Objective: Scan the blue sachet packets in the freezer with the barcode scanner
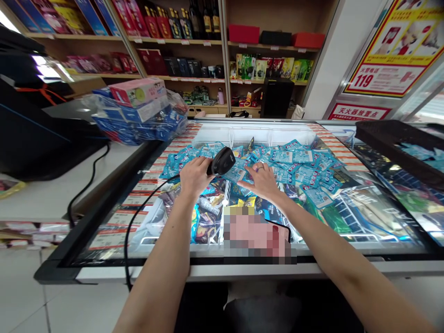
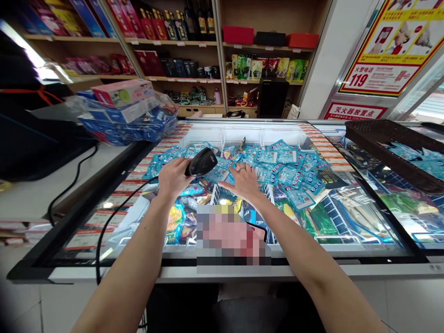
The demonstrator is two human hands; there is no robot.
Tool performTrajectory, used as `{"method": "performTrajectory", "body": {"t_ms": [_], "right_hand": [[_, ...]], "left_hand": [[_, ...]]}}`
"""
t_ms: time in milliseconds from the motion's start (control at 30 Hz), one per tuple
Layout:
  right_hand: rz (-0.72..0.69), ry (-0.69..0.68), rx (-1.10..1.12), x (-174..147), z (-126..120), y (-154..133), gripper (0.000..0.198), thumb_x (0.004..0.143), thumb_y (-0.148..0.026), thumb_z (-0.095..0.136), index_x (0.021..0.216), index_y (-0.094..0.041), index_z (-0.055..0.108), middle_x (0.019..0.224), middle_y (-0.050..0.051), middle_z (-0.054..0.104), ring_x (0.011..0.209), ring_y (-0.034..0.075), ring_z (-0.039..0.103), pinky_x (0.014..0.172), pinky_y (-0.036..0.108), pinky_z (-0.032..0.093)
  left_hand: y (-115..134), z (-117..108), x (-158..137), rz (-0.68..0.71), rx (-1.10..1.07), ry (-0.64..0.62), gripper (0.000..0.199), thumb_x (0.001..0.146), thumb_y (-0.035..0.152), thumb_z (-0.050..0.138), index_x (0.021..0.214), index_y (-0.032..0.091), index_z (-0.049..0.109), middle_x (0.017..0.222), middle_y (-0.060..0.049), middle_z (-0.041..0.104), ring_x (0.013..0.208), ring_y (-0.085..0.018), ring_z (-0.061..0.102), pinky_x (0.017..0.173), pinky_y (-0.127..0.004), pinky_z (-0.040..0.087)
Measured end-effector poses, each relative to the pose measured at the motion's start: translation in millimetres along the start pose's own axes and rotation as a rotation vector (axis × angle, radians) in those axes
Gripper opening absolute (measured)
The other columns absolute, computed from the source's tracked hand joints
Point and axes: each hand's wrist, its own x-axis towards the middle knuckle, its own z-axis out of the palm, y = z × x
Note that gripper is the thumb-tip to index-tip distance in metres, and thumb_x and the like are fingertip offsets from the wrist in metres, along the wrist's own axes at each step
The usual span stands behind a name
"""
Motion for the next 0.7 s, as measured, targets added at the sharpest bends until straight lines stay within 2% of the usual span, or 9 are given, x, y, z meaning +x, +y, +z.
{"method": "performTrajectory", "body": {"t_ms": [233, 300, 433, 500, 700], "right_hand": [[0.123, 0.053, 0.245, 7.7, 10.7, 12.8, 0.056, 0.068, -0.062, 0.070, 0.107, -0.023, 0.063, 0.112, 0.010, 0.058, 0.111, 0.031, 0.048, 0.094, 0.046, 0.038], [0.192, 0.082, 0.387, 10.0, 11.7, 17.5, 0.053, 0.067, -0.052, 0.073, 0.107, -0.020, 0.058, 0.104, 0.008, 0.062, 0.102, 0.028, 0.055, 0.090, 0.044, 0.042], [0.280, 0.172, 0.676, 11.0, 7.3, 24.9, 0.042, 0.078, -0.038, 0.062, 0.114, -0.019, 0.049, 0.085, 0.002, 0.064, 0.073, 0.018, 0.061, 0.071, 0.035, 0.050], [0.272, 0.234, 0.694, 10.5, 3.4, 29.0, 0.036, 0.082, -0.036, 0.057, 0.113, -0.021, 0.049, 0.083, 0.001, 0.064, 0.070, 0.017, 0.061, 0.070, 0.033, 0.050], [0.277, 0.390, 0.561, 11.9, 2.0, 52.8, 0.028, 0.085, -0.036, 0.052, 0.108, -0.020, 0.055, 0.088, 0.005, 0.066, 0.074, 0.018, 0.062, 0.074, 0.034, 0.051]], "left_hand": [[0.2, 1.1, -1.1, -0.004, 0.016, -0.011, 0.024, 0.078, 0.031, 0.060, 0.100, 0.021, 0.062, 0.091, -0.007, 0.066, 0.091, -0.026, 0.061, 0.072, -0.034, 0.042], [0.9, 0.7, -0.9, -0.005, 0.017, -0.005, 0.022, 0.079, 0.031, 0.058, 0.099, 0.021, 0.062, 0.090, -0.007, 0.066, 0.090, -0.026, 0.061, 0.071, -0.034, 0.042], [2.3, -0.3, -0.1, -0.012, 0.009, 0.009, 0.021, 0.080, 0.030, 0.057, 0.097, 0.021, 0.063, 0.088, -0.007, 0.066, 0.089, -0.025, 0.061, 0.070, -0.034, 0.042], [3.4, -1.0, 0.2, -0.006, -0.002, 0.011, 0.021, 0.080, 0.030, 0.057, 0.097, 0.021, 0.063, 0.088, -0.007, 0.066, 0.089, -0.025, 0.061, 0.070, -0.034, 0.042], [7.6, -2.8, 0.9, 0.034, -0.081, 0.015, 0.027, 0.077, 0.029, 0.057, 0.102, 0.021, 0.063, 0.097, -0.007, 0.068, 0.092, -0.025, 0.062, 0.071, -0.033, 0.044]]}}
